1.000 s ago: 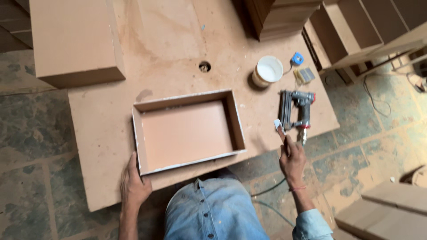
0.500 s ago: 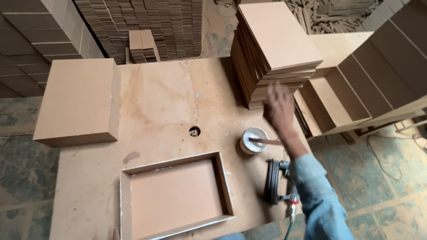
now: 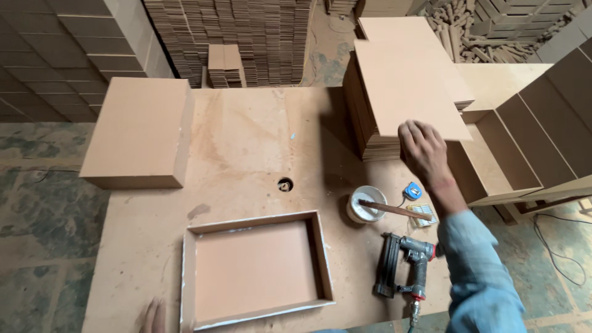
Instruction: The person assembles rectangular cardboard boxes by applying glue to the edges and using a pneumatic nail gun to fasten the sides. They repeat this process for multiple boxes, stacking completed units aside.
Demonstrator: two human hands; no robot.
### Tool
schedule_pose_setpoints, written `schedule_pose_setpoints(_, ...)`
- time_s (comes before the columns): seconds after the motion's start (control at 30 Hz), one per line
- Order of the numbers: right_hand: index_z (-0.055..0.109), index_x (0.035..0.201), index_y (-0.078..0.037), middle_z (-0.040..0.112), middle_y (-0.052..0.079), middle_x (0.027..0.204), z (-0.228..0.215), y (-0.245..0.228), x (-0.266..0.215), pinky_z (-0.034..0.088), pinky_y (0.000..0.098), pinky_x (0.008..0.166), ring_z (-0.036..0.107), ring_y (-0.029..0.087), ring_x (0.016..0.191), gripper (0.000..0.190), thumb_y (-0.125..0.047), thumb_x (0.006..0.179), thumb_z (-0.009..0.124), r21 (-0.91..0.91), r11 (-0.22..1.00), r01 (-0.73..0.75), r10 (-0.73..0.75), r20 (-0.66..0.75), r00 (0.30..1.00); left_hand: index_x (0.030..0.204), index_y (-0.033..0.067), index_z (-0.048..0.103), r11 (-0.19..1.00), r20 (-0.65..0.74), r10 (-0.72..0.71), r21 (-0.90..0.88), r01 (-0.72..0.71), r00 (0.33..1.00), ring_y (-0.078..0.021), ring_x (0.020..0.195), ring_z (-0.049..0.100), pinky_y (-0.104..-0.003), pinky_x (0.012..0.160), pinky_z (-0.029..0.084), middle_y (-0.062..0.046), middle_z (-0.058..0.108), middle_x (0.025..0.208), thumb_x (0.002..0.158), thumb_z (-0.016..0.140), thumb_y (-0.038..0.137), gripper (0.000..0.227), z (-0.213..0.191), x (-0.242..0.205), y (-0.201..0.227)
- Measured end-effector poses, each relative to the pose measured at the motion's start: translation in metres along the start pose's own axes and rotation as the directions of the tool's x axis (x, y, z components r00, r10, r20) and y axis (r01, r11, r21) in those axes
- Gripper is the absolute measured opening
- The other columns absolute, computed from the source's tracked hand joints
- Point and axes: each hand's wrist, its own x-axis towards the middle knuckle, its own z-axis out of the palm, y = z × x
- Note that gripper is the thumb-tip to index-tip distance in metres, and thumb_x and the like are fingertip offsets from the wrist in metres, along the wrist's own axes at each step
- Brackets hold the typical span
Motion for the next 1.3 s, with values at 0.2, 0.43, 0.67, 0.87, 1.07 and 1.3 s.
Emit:
schedule_pose_setpoints(0.2,0.067,0.111,0.008,0.073,0.022,0.104,-0.128,-0.075,-0.025,0.063,0.0414,0.087,0.075,0.034,0.096,0.018,0.004,0.100,0.053,0.422,0.906,-0.031,0.197,-0.357,0.913,0.142,-0.0014,0.050,0.899,-0.078,0.438,0.020,-0.438,0.896,-0.0429,0.136,0.051,-0.046,0.109,0.044,-0.023,0.049,0.151,0.078,0.081,0.024,0.076,-0.022,0.033,0.067)
schedule_pose_setpoints(0.43,0.064,0.115,0.003,0.064,0.002,0.091,-0.147,-0.144,-0.059,0.044,0.0209,0.067,0.055,0.008,0.074,0.019,-0.014,0.121,0.068,0.890,0.166,-0.424,0.721,0.183,0.668,0.159,-0.0071,0.006,0.741,-0.061,0.605,-0.323,-0.589,0.794,-0.0505,0.151,0.022,-0.055,0.118,0.030,-0.036,0.013,0.164,0.059,0.093,0.051,0.145,-0.029,0.030,0.089)
schedule_pose_setpoints(0.67,0.069,0.113,0.010,0.072,0.008,0.097,-0.063,-0.249,-0.104,0.053,0.0232,0.076,0.065,0.012,0.084,0.021,-0.004,0.098,0.064,0.433,-0.567,-0.700,0.425,0.882,0.202,0.150,0.0008,0.031,0.991,0.700,0.092,0.007,-0.135,0.708,-0.0379,0.136,0.054,-0.045,0.111,0.049,-0.027,0.051,0.146,0.051,0.097,0.062,0.133,-0.012,-0.016,0.040)
schedule_pose_setpoints(0.87,0.068,0.123,0.010,0.073,0.011,0.108,-0.033,-0.252,-0.116,0.052,0.0244,0.085,0.066,0.013,0.093,0.029,0.000,0.097,0.063,0.487,-0.487,-0.725,0.444,0.853,0.275,0.148,0.0045,0.033,0.716,0.205,0.510,-0.640,-0.280,0.835,-0.0282,0.130,0.061,-0.042,0.108,0.053,-0.019,0.058,0.142,0.060,0.100,0.037,0.115,-0.017,-0.027,0.028)
schedule_pose_setpoints(1.07,0.066,0.128,0.009,0.074,0.013,0.114,-0.019,-0.245,-0.101,0.054,0.0258,0.092,0.068,0.016,0.099,0.033,-0.003,0.097,0.063,0.461,-0.404,-0.790,0.404,0.865,0.298,0.163,0.0007,0.018,0.662,0.101,0.348,-0.731,-0.168,0.932,-0.0268,0.134,0.057,-0.041,0.110,0.050,-0.020,0.051,0.151,0.078,0.089,0.020,0.112,-0.026,-0.026,0.043)
schedule_pose_setpoints(1.3,0.064,0.131,0.009,0.073,0.014,0.119,0.001,-0.256,-0.101,0.053,0.0265,0.096,0.067,0.016,0.104,0.036,-0.004,0.098,0.061,0.520,-0.363,-0.773,0.430,0.830,0.356,0.161,0.0030,0.020,0.874,0.178,0.259,-0.462,-0.151,0.949,-0.0339,0.140,0.054,-0.041,0.111,0.047,-0.022,0.047,0.155,0.077,0.087,0.023,0.110,-0.017,-0.027,0.035)
